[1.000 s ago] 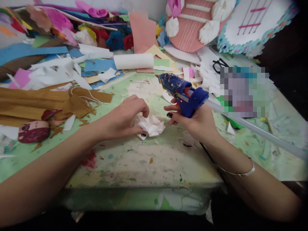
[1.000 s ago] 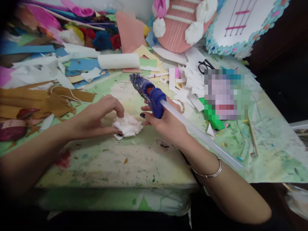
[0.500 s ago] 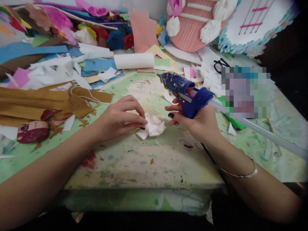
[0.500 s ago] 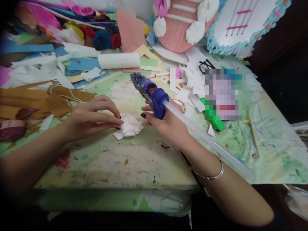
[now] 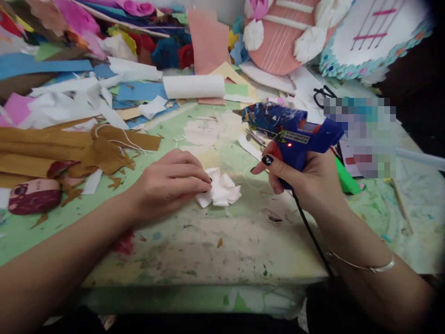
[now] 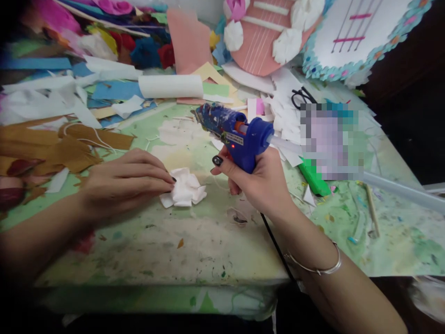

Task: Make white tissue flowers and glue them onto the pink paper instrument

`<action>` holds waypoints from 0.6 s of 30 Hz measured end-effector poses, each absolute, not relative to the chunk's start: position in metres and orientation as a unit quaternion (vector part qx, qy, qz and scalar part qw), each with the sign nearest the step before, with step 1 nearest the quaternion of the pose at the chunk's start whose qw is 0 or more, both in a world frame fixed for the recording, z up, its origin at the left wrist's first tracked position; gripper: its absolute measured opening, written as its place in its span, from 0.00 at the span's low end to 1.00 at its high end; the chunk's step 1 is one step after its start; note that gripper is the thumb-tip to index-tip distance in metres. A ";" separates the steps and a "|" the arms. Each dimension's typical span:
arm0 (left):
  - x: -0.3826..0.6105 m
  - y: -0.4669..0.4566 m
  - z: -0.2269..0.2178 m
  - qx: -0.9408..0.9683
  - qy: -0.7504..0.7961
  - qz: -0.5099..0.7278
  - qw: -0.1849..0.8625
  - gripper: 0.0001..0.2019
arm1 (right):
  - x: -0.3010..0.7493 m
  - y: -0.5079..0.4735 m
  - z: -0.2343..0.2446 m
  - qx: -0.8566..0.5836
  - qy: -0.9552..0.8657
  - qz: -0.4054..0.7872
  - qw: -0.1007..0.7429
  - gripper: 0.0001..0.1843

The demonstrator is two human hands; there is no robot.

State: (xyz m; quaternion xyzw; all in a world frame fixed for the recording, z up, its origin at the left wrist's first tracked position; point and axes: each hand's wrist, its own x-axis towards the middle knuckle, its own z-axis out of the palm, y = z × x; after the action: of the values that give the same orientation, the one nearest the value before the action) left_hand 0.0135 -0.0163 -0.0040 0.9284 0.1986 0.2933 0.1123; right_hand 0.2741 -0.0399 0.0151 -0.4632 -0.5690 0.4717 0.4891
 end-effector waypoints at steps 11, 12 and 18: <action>0.021 -0.021 -0.004 0.887 0.235 0.342 0.203 0.11 | 0.271 -0.043 0.015 -0.465 -0.576 0.459 0.491 0.06; 0.023 -0.023 -0.002 0.881 0.248 0.351 0.197 0.09 | 0.271 -0.043 0.015 -0.471 -0.579 0.448 0.492 0.06; 0.034 -0.032 -0.004 0.872 0.339 0.322 0.141 0.16 | 0.283 -0.037 0.008 -0.564 -0.596 0.307 0.483 0.11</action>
State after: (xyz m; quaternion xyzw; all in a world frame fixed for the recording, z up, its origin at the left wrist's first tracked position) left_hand 0.0337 -0.0315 -0.0040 0.8725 0.3394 0.3218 0.1414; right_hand 0.2825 -0.0366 0.0082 -0.5636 -0.5961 0.3065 0.4828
